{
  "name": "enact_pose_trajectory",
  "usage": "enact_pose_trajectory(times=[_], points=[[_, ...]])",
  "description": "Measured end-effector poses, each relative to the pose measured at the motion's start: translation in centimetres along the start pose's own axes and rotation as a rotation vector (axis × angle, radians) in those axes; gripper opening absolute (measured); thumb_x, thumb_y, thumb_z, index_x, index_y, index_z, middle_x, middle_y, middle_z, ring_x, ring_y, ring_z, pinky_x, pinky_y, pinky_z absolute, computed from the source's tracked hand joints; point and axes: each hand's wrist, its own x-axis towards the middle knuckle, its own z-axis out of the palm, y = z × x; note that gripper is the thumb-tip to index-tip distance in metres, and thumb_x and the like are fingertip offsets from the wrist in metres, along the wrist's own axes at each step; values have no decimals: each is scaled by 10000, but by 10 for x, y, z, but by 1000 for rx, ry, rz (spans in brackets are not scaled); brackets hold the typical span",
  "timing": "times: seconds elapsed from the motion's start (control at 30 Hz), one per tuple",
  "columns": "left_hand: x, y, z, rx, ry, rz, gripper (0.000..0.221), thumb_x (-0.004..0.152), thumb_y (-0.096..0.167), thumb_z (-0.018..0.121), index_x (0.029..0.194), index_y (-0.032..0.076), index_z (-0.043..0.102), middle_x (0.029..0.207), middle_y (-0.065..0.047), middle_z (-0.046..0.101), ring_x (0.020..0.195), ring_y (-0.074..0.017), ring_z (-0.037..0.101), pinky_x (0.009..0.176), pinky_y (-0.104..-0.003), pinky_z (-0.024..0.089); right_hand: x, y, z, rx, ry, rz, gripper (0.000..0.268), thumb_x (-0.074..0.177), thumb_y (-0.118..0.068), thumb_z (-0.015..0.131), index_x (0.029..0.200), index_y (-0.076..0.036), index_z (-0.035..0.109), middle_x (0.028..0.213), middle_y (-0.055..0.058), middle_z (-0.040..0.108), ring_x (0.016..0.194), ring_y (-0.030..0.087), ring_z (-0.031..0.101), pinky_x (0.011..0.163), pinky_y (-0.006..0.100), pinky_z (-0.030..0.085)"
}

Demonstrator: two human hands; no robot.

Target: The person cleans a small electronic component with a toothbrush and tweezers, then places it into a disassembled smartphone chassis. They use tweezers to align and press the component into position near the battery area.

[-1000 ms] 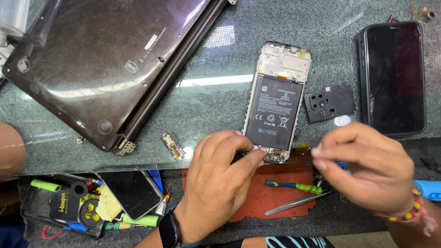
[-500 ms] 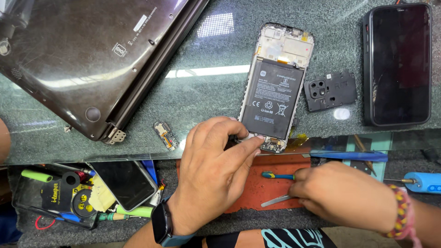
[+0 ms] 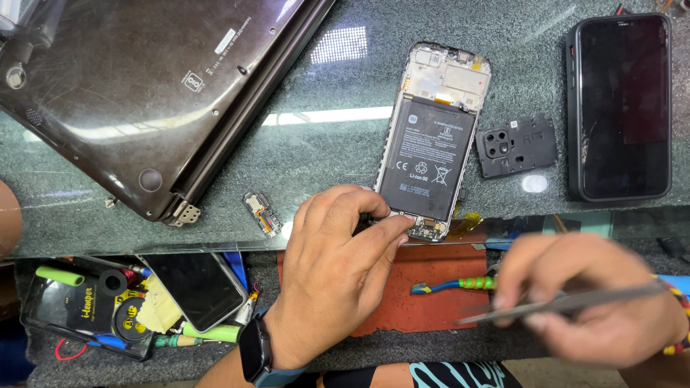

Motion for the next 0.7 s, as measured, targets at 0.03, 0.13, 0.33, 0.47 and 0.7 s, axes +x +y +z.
enact_pose_trajectory(times=[0.03, 0.13, 0.33, 0.47, 0.7], points=[[0, 0, 0, -2, 0, -2, 205, 918, 102, 743, 1122, 100, 729, 1109, -50, 605, 1161, -270, 596, 995, -439, 449, -2, 3, -1, 49, 81, -41, 198, 827, 28, 733, 925, -45, 577, 1018, 135, 668, 870, 210, 750, 789, 379, 666], [1, 0, -1, -1, -20, -13, 204, 903, 105, 744, 1106, 97, 730, 1094, -52, 604, 1150, -277, 593, 988, -441, 445, -3, 10, -1, 23, 262, -133, 206, 809, 55, 776, 843, -59, 607, 1001, 105, 621, 904, 221, 785, 810, 375, 686], [1, 1, -1, -7, -21, -18, 192, 914, 115, 743, 1105, 98, 727, 1096, -56, 601, 1153, -278, 594, 996, -445, 446, 10, 7, 3, -456, 275, -192, 198, 752, 27, 818, 840, -62, 666, 970, 60, 677, 927, 201, 789, 838, 335, 630], [1, 1, -1, -6, -16, -16, 192, 915, 113, 743, 1106, 100, 726, 1102, -58, 602, 1159, -280, 595, 998, -446, 447, 17, 3, 5, -543, 282, -186, 185, 766, -20, 826, 863, -74, 677, 958, 57, 706, 965, 210, 788, 828, 313, 626], [1, 0, 0, 3, -31, -20, 193, 917, 112, 743, 1109, 106, 730, 1111, -54, 600, 1166, -274, 594, 989, -444, 445, 19, 6, 6, -586, 290, -211, 187, 767, -38, 830, 859, -69, 670, 949, 63, 720, 967, 211, 786, 827, 317, 624]])
